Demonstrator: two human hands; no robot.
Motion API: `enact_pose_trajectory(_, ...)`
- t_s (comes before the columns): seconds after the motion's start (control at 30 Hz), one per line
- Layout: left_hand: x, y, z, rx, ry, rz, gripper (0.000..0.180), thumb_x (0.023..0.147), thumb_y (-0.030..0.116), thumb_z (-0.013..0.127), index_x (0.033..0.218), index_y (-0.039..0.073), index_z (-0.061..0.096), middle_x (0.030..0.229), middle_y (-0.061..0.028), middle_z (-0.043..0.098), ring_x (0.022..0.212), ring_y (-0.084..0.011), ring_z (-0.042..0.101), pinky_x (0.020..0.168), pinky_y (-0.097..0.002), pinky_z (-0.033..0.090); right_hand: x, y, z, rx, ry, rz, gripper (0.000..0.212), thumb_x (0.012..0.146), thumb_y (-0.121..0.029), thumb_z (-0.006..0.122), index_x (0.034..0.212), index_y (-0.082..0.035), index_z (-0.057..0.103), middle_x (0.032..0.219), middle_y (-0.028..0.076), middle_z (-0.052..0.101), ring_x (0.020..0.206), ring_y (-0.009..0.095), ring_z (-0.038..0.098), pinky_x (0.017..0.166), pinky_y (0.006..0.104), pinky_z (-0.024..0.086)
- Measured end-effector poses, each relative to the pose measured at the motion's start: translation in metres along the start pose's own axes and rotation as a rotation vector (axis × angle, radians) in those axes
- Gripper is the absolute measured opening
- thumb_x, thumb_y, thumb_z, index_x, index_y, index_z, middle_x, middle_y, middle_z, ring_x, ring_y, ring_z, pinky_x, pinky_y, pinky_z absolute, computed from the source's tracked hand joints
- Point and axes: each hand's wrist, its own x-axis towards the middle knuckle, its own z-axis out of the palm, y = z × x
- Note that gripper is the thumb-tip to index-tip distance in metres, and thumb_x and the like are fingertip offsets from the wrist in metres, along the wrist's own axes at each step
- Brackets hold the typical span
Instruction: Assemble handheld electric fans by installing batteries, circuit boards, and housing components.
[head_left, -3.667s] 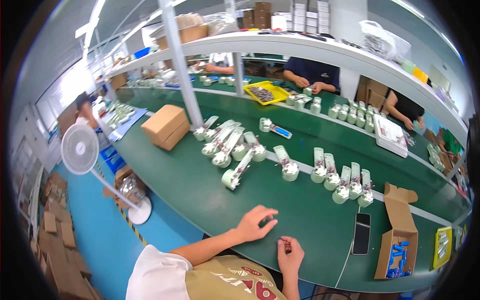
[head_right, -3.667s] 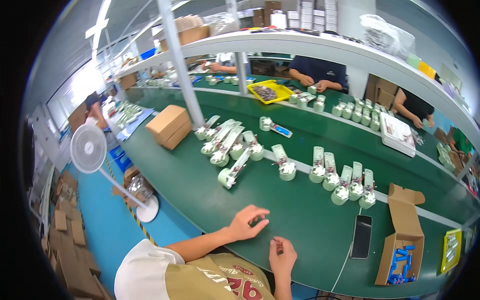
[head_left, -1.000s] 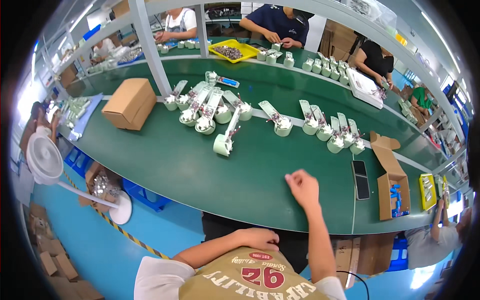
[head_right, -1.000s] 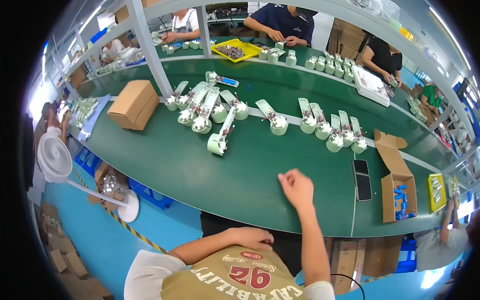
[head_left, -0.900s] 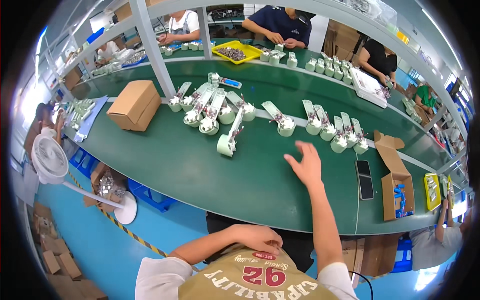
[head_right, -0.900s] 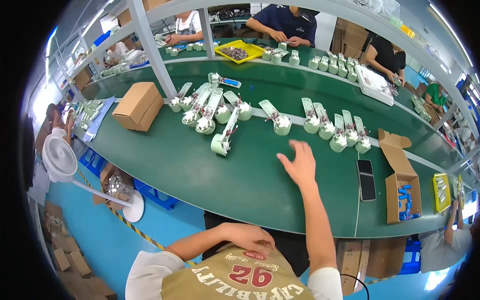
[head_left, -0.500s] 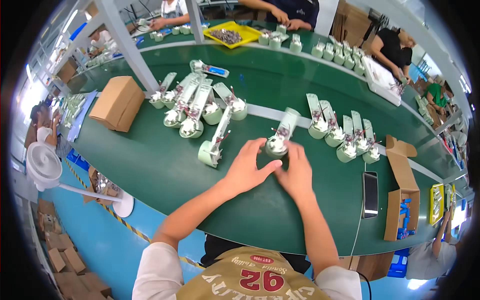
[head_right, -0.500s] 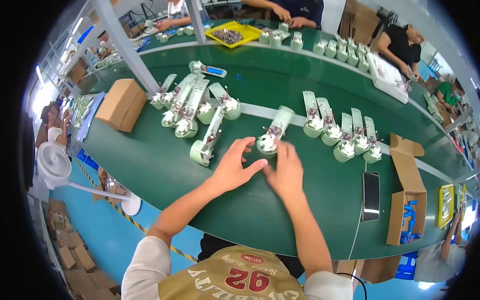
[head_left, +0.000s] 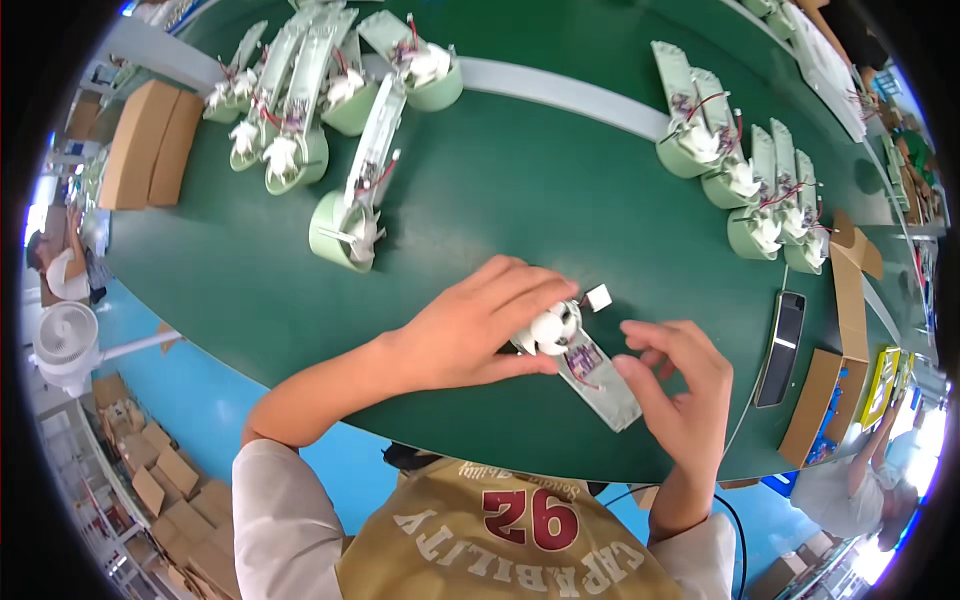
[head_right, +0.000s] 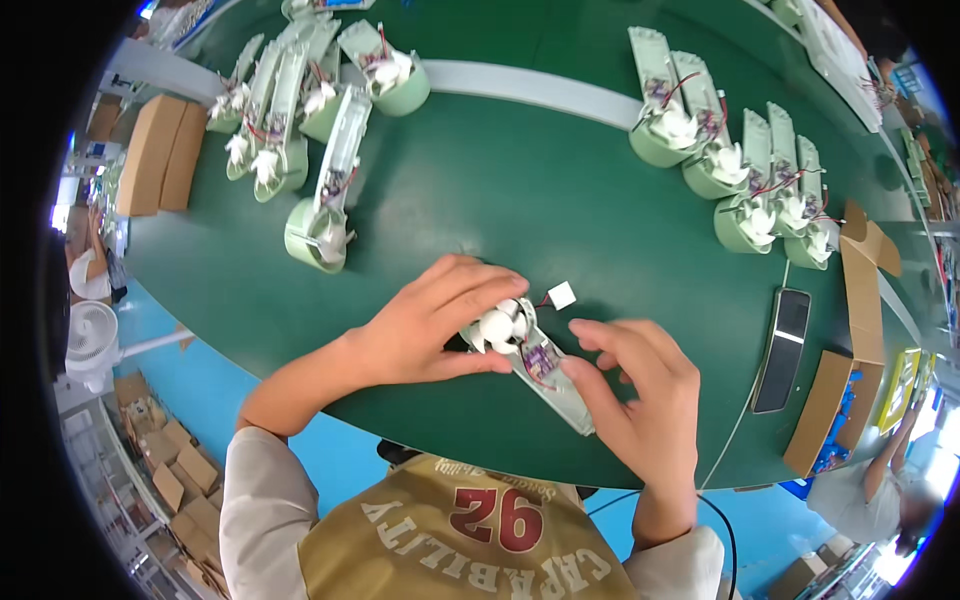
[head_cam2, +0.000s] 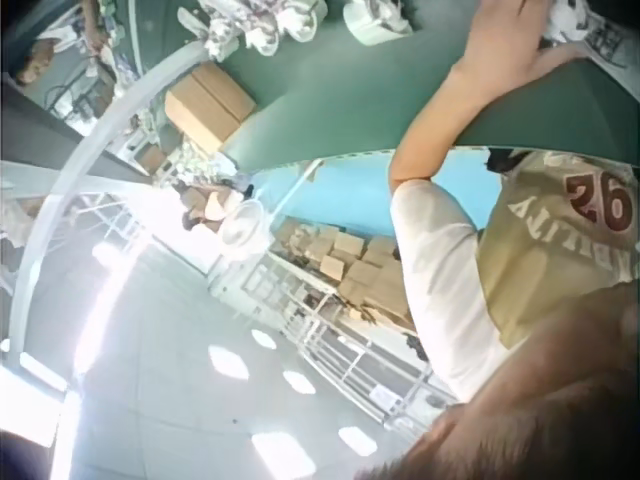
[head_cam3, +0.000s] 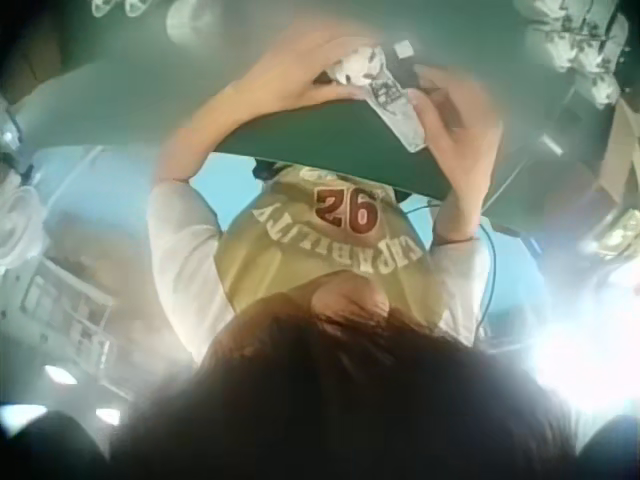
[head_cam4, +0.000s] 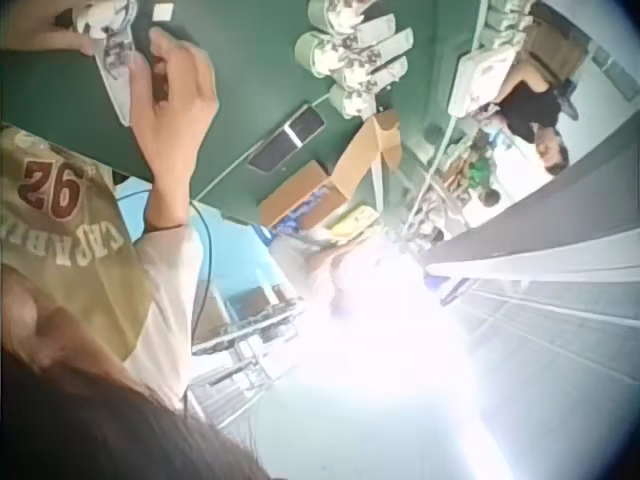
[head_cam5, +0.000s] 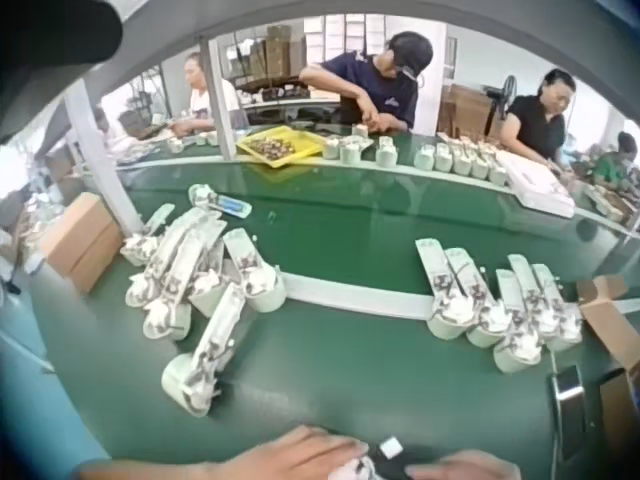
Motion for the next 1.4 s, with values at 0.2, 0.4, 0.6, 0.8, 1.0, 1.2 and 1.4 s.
enact_pose_trajectory(0.2,-0.006,-0.007,0.007,-0.065,-0.011,0.047,0.08,0.078,0.032,0.086,0.143,0.002,0.052,0.133,-0.0142,0.059,0.11,-0.0357,0.058,0.096,-0.0441,0.05,0.003,-0.003,0.027,-0.095,-0.179,0.069,0.033,0.074,-0.01,0.088,0.102,-0.005,0.073,0.086,0.004,0.066,0.063,0.014,0.056,0.054,0.0281,0.045)
enact_pose_trajectory(0.4,-0.007,-0.006,0.01,-0.05,-0.002,0.061,0.08,0.079,0.034,0.085,0.144,0.001,0.051,0.134,-0.0137,0.059,0.11,-0.0351,0.058,0.096,-0.0438,0.051,-0.001,0.002,0.033,0.174,-0.153,0.274,0.036,0.076,-0.005,0.086,0.109,-0.001,0.071,0.091,0.0,0.063,0.069,0.006,0.053,0.056,0.0217,0.041)
enact_pose_trajectory(0.6,-0.009,-0.009,0.012,-0.061,0.022,0.073,0.083,0.076,0.036,0.085,0.145,0.004,0.051,0.135,-0.0112,0.06,0.111,-0.0341,0.058,0.097,-0.0427,0.051,-0.003,0.004,0.026,0.236,-0.201,0.335,0.039,0.08,0.003,0.08,0.116,0.003,0.066,0.099,0.001,0.062,0.078,0.005,0.055,0.061,0.0195,0.043)
enact_pose_trajectory(0.8,-0.009,-0.012,0.008,-0.06,-0.008,0.059,0.086,0.072,0.038,0.087,0.145,0.008,0.053,0.135,-0.0082,0.061,0.112,-0.0328,0.057,0.096,-0.0418,0.052,-0.015,0.008,0.014,0.122,-0.251,0.165,0.039,0.079,0.005,0.079,0.116,0.001,0.067,0.102,0.003,0.062,0.08,0.006,0.056,0.061,0.0206,0.043)
enact_pose_trajectory(1.0,-0.008,-0.013,0.01,-0.067,-0.02,0.052,0.087,0.071,0.037,0.088,0.145,0.009,0.053,0.136,-0.0078,0.062,0.112,-0.0327,0.058,0.097,-0.0427,0.052,-0.018,0.002,0.024,0.027,-0.137,0.198,0.029,0.077,0.003,0.081,0.105,-0.001,0.073,0.093,0.001,0.063,0.07,0.006,0.054,0.057,0.0216,0.041)
enact_pose_trajectory(1.2,-0.008,-0.011,0.01,-0.08,-0.013,0.039,0.087,0.069,0.038,0.089,0.143,0.009,0.055,0.136,-0.0081,0.063,0.113,-0.0327,0.059,0.096,-0.0429,0.052,-0.023,0.002,0.046,-0.119,0.086,-0.006,0.017,0.077,-0.002,0.083,0.093,-0.004,0.076,0.083,0.003,0.065,0.061,0.01,0.056,0.052,0.026,0.043)
enact_pose_trajectory(1.4,-0.005,-0.011,0.011,-0.068,0.007,0.055,0.086,0.067,0.037,0.09,0.142,0.009,0.056,0.135,-0.0077,0.064,0.111,-0.0317,0.061,0.095,-0.0419,0.052,-0.026,-0.003,0.053,-0.231,0.142,-0.016,0.012,0.077,-0.002,0.082,0.085,-0.006,0.075,0.08,0.003,0.065,0.057,0.013,0.058,0.05,0.0285,0.045)
